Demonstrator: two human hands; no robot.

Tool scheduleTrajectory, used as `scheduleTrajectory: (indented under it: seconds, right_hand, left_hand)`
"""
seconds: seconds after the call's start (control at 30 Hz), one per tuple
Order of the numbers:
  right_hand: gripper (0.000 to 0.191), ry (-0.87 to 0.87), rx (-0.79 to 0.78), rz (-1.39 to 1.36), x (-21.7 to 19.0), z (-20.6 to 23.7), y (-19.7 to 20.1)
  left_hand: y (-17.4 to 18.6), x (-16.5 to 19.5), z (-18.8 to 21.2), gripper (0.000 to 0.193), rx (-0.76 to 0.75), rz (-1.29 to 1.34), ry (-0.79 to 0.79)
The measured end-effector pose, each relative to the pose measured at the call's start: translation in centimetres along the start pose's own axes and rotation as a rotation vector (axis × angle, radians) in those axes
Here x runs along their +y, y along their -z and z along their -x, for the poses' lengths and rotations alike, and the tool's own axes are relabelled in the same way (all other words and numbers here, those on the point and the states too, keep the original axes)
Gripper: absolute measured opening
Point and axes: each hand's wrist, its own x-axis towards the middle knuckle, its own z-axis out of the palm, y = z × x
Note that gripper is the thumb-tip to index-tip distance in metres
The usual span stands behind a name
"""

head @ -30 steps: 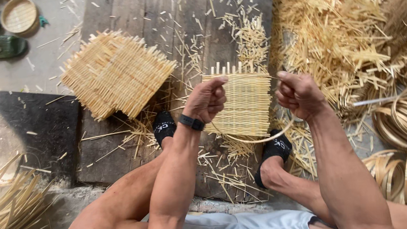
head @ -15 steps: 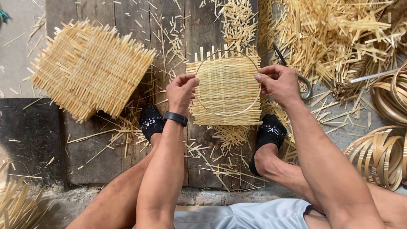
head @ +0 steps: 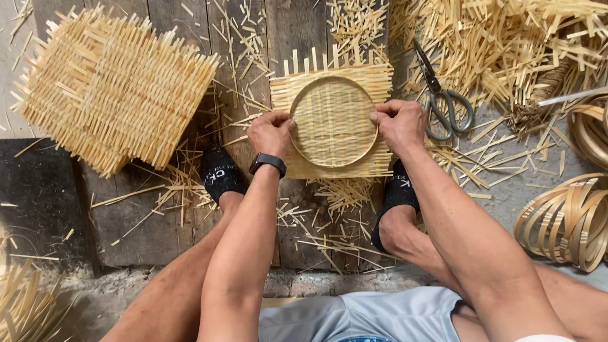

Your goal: The person sits on the floor and works on a square woven bamboo panel, trimming the protruding strip ends with scissors. They then bend a thin bamboo rim strip around the panel edge and press the rim into place to form a round basket tray.

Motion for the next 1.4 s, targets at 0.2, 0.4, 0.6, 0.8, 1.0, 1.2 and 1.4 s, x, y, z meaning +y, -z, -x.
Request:
scheduleTrajectory:
  seconds: [0.2,0.4,0.6,0.8,1.0,1.2,1.4]
  right_hand:
    - [0.016,-0.038,-0.013,0.013,0.2,0.1,-0.4]
    - [0.020,-0.030,-0.032,-0.065,0.8,0.5,-0.2]
    - [0.020,-0.014,-0.039,-0.041,1.1,0.2,-0.2]
    - [0.020,-0.064,-0.076,-0.034,0.7,-0.7,0.4]
    - [0.022,-0.026,-0.099,-0.092,2.7,-1.0,-0.1]
    - [0.026,-0.050,-0.242,-0.104,1.7,-2.8,1.2]
    - [0.078,0.514,-0.127,0.449,-6.0,2.0,2.0]
  left_hand:
    - [0.0,0.3,0.3,0.017,0.023,0.045,0.030]
    - [0.8,-0.1,0.2,0.017,-0.063,0.044,0.056]
    - [1.4,-0.1,-0.7,0.015,-0.228,0.307,0.263]
    - [1.8,-0.4,-1.5,0.015,-0.322,0.417,0.298]
    - [0.5,-1.7,-1.0,0.016,-0.247,0.429,0.207]
    - [2.3,1.1,-0.7,0.016,-0.239,0.142,0.164]
    - [0.8,5.3,-2.9,0.033,-0.212,-0.305,-0.350]
